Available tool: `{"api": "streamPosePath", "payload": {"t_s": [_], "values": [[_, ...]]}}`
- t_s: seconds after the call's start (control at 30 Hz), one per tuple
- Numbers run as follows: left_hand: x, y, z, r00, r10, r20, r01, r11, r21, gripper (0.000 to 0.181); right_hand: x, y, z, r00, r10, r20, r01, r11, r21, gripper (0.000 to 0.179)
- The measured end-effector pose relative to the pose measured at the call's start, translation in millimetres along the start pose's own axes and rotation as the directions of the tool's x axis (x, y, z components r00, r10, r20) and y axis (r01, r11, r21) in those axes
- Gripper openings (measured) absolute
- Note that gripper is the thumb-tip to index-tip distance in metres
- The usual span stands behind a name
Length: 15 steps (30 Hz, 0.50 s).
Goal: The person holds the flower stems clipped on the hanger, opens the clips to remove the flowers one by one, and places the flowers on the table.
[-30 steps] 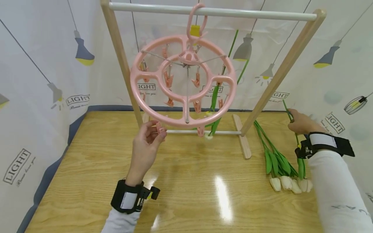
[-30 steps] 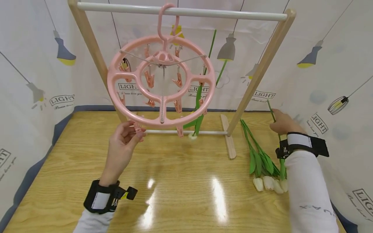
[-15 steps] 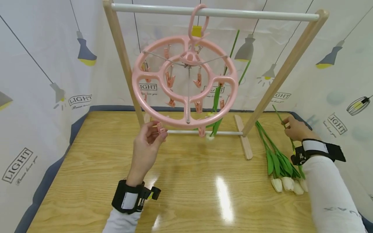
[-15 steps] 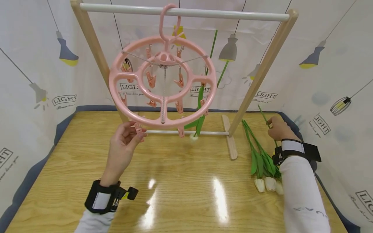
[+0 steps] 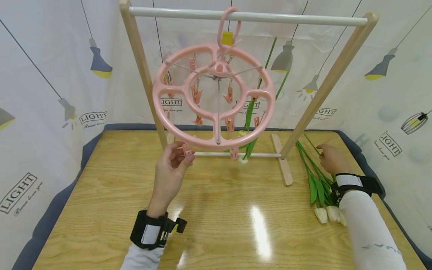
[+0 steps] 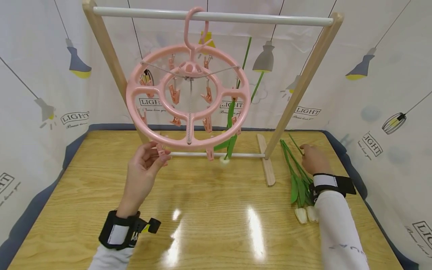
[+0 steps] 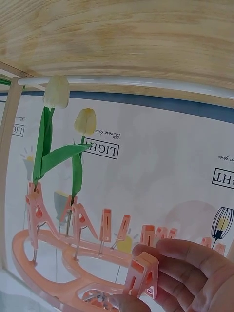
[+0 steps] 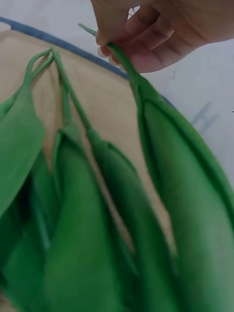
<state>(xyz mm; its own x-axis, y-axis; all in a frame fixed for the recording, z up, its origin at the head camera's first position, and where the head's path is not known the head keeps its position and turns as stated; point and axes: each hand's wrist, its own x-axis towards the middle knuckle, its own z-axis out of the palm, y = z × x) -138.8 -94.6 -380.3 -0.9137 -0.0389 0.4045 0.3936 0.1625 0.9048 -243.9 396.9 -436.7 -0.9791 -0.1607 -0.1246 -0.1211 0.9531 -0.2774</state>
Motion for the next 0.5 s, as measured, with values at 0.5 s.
{"api": "streamPosePath", "payload": {"t_s": [0.5], "values": [[-0.1,-0.7,0.1,1.0,0.014,0.005,-0.014,1.0,0.001,0.039,-0.8,-3,20,0.997,0.029,0.075,-0.027,0.999,-0.032,0.046]]}}
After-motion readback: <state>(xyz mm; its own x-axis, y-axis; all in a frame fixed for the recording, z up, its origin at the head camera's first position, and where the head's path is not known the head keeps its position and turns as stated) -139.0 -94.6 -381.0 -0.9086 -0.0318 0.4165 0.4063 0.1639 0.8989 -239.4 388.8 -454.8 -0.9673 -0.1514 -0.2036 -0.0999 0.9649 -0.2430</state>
